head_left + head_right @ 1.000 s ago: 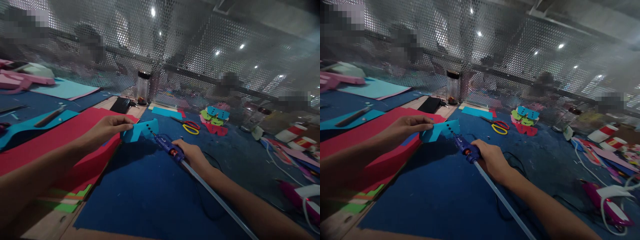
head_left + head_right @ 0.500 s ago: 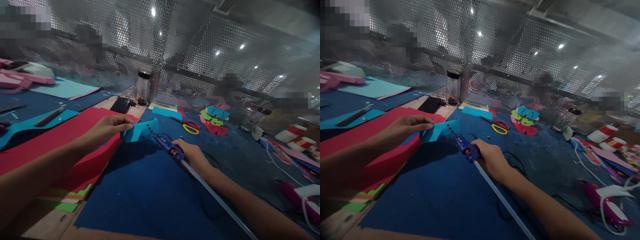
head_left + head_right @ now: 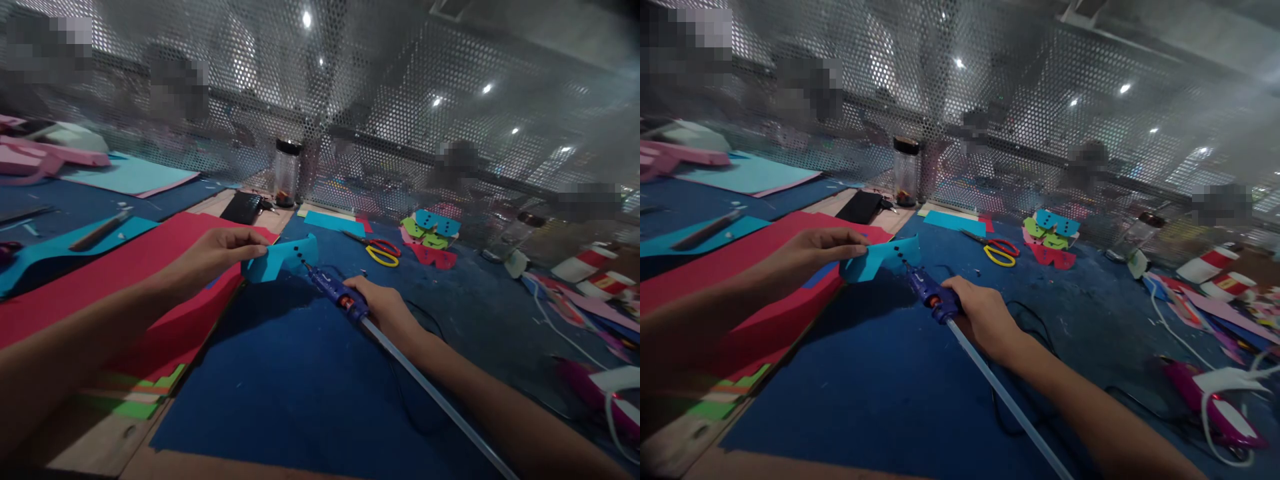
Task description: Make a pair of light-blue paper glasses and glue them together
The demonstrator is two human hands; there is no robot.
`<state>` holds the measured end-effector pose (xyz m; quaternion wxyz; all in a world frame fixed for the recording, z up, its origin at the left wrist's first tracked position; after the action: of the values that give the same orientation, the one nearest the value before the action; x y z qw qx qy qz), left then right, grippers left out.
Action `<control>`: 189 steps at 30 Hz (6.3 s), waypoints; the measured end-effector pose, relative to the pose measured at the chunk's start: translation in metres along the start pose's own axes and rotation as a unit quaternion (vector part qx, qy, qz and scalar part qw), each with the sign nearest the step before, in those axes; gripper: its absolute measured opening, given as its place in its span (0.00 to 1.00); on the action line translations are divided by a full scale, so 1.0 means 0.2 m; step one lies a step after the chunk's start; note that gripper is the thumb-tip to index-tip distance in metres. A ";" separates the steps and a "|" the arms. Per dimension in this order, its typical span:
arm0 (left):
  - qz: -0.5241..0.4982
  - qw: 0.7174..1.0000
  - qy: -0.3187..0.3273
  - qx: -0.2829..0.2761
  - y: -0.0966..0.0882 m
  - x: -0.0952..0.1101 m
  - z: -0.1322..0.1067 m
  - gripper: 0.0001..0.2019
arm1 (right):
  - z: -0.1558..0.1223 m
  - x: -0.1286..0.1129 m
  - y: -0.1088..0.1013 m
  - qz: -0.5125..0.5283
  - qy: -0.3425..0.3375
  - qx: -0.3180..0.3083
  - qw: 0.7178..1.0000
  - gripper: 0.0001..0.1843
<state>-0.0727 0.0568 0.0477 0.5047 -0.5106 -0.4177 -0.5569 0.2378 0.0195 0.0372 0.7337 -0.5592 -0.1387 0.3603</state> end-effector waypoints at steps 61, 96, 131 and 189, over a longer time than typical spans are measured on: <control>0.068 0.997 0.028 -0.033 0.10 0.00 -0.02 0.14 | -0.02 -0.12 0.08 0.047 0.015 -0.012 0.999 0.20; 0.081 0.995 0.009 -0.059 0.10 -0.01 -0.03 0.16 | -0.04 -0.12 0.10 0.057 0.017 -0.021 0.998 0.24; 0.078 0.994 0.033 -0.072 0.12 -0.02 -0.02 0.14 | -0.03 -0.13 0.10 0.058 0.018 -0.014 0.998 0.18; 0.079 0.994 0.036 -0.073 0.12 -0.01 -0.03 0.16 | -0.01 -0.14 0.11 0.009 0.047 -0.031 0.998 0.11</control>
<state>-0.0491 0.0472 0.0435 0.5233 -0.5570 -0.3154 -0.5625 0.2117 0.0011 0.0213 0.7186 -0.5989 -0.1104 0.3358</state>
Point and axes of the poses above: each hand's wrist, its own z-axis towards the middle knuckle, its own y-axis out of the palm, x = y × z, the point moved 4 cm from there along z, towards the middle knuckle, and after that the axes turned 11 degrees about -z, right-handed, at the moved point
